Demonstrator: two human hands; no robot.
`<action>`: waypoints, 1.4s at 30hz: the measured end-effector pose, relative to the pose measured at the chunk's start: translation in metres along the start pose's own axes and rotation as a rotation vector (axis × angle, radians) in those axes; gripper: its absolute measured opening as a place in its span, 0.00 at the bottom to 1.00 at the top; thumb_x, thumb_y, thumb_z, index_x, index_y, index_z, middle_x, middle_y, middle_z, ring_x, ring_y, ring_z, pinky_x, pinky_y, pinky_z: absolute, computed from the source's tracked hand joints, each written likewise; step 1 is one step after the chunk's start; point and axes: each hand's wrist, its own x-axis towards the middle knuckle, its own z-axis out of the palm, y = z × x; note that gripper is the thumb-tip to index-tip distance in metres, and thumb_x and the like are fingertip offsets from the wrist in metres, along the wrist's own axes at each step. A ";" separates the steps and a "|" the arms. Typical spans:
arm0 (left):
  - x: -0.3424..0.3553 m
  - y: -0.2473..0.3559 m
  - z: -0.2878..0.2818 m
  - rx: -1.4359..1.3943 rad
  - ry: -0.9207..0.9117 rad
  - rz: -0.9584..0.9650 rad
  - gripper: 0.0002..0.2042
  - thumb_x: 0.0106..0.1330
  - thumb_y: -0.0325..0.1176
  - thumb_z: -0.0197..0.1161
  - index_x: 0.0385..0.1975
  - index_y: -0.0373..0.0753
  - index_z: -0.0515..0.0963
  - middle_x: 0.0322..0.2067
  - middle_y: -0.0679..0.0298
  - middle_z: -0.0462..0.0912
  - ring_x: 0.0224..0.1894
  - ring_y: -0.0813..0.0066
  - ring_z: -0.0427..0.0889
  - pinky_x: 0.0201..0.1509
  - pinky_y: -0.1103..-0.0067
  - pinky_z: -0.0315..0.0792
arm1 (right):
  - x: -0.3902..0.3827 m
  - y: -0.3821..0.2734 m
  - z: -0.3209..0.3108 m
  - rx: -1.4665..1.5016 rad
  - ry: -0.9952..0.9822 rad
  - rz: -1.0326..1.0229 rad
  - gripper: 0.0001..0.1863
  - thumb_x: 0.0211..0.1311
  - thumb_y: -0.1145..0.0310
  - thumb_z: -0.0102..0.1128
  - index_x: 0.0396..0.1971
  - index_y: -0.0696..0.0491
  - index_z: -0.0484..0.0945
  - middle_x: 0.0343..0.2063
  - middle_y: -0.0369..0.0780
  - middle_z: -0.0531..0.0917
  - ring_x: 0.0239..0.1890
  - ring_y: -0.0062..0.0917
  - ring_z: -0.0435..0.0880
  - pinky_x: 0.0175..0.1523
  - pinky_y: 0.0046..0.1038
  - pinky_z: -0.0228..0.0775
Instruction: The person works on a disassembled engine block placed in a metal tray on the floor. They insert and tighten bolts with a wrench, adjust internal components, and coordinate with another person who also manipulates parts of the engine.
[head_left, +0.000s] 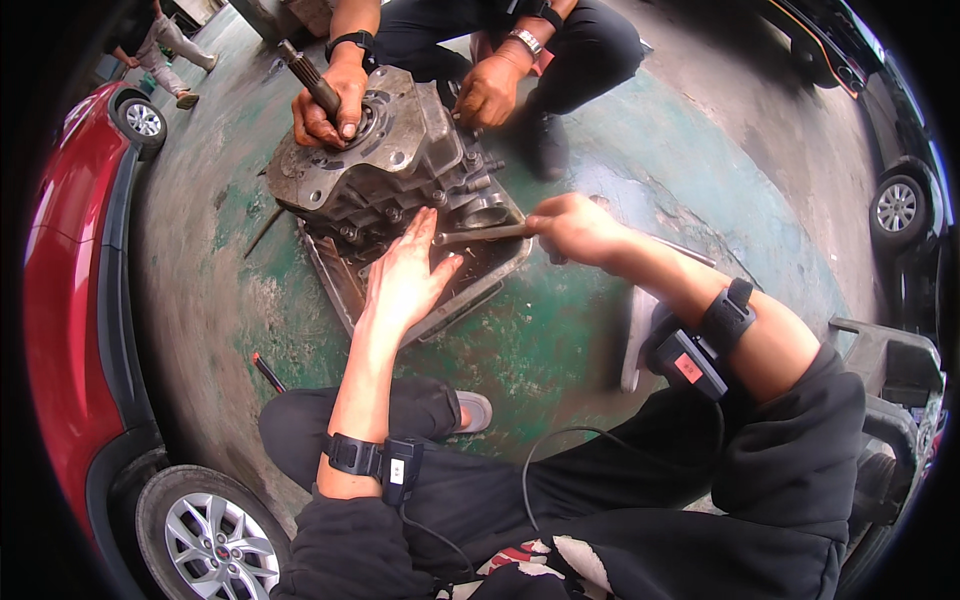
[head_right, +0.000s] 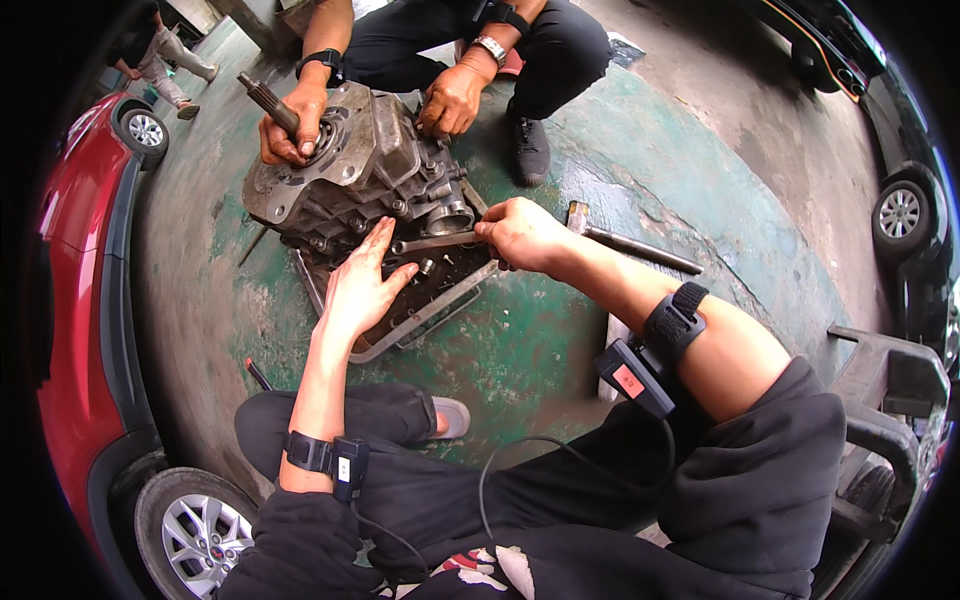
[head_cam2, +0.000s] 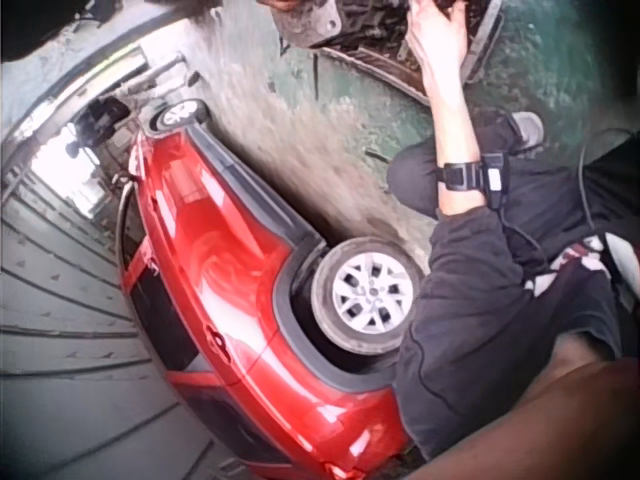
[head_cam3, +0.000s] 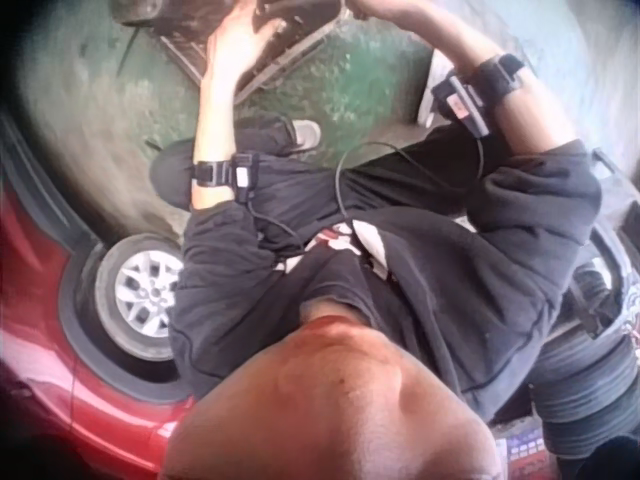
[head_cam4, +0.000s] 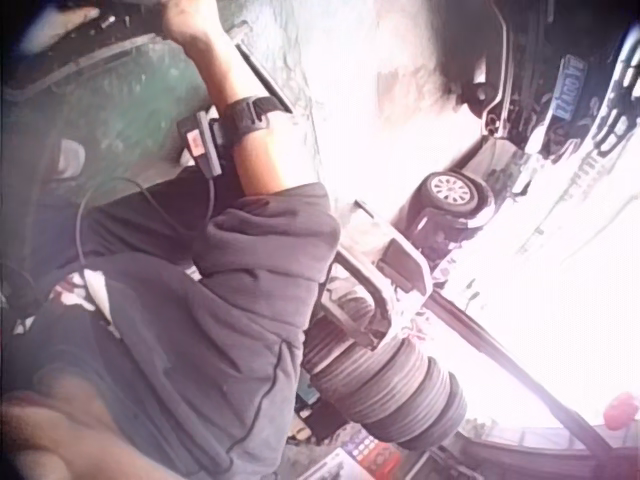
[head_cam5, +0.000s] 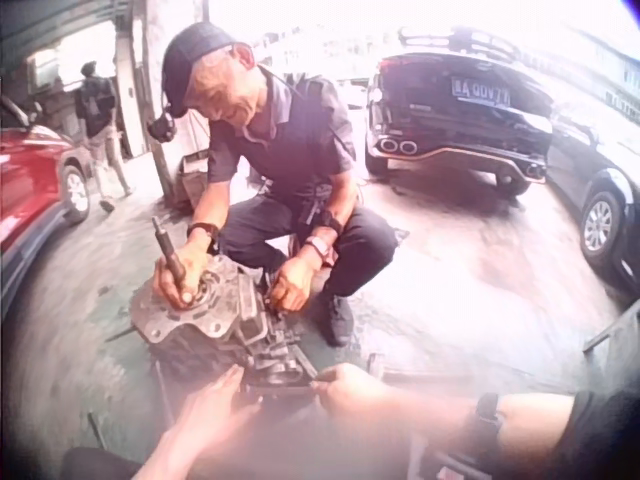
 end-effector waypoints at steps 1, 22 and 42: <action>0.000 -0.001 0.000 0.035 0.020 0.039 0.34 0.60 0.45 0.59 0.64 0.37 0.59 0.65 0.57 0.61 0.62 0.58 0.67 0.62 0.69 0.66 | 0.000 0.002 -0.001 0.055 -0.001 -0.016 0.14 0.66 0.64 0.50 0.37 0.61 0.78 0.19 0.38 0.77 0.22 0.22 0.76 0.30 0.27 0.68; 0.002 0.003 0.000 0.026 0.060 0.075 0.36 0.59 0.45 0.61 0.65 0.38 0.57 0.64 0.53 0.61 0.62 0.55 0.67 0.61 0.68 0.66 | 0.023 0.021 -0.027 0.230 0.079 0.027 0.14 0.66 0.63 0.51 0.36 0.58 0.79 0.20 0.36 0.76 0.20 0.21 0.78 0.26 0.24 0.71; 0.001 0.008 -0.003 0.061 0.021 0.005 0.36 0.60 0.46 0.61 0.66 0.37 0.57 0.64 0.55 0.62 0.64 0.58 0.65 0.63 0.69 0.62 | 0.026 0.034 -0.017 0.166 -0.082 0.277 0.25 0.67 0.50 0.47 0.38 0.59 0.79 0.27 0.43 0.84 0.24 0.29 0.86 0.27 0.27 0.77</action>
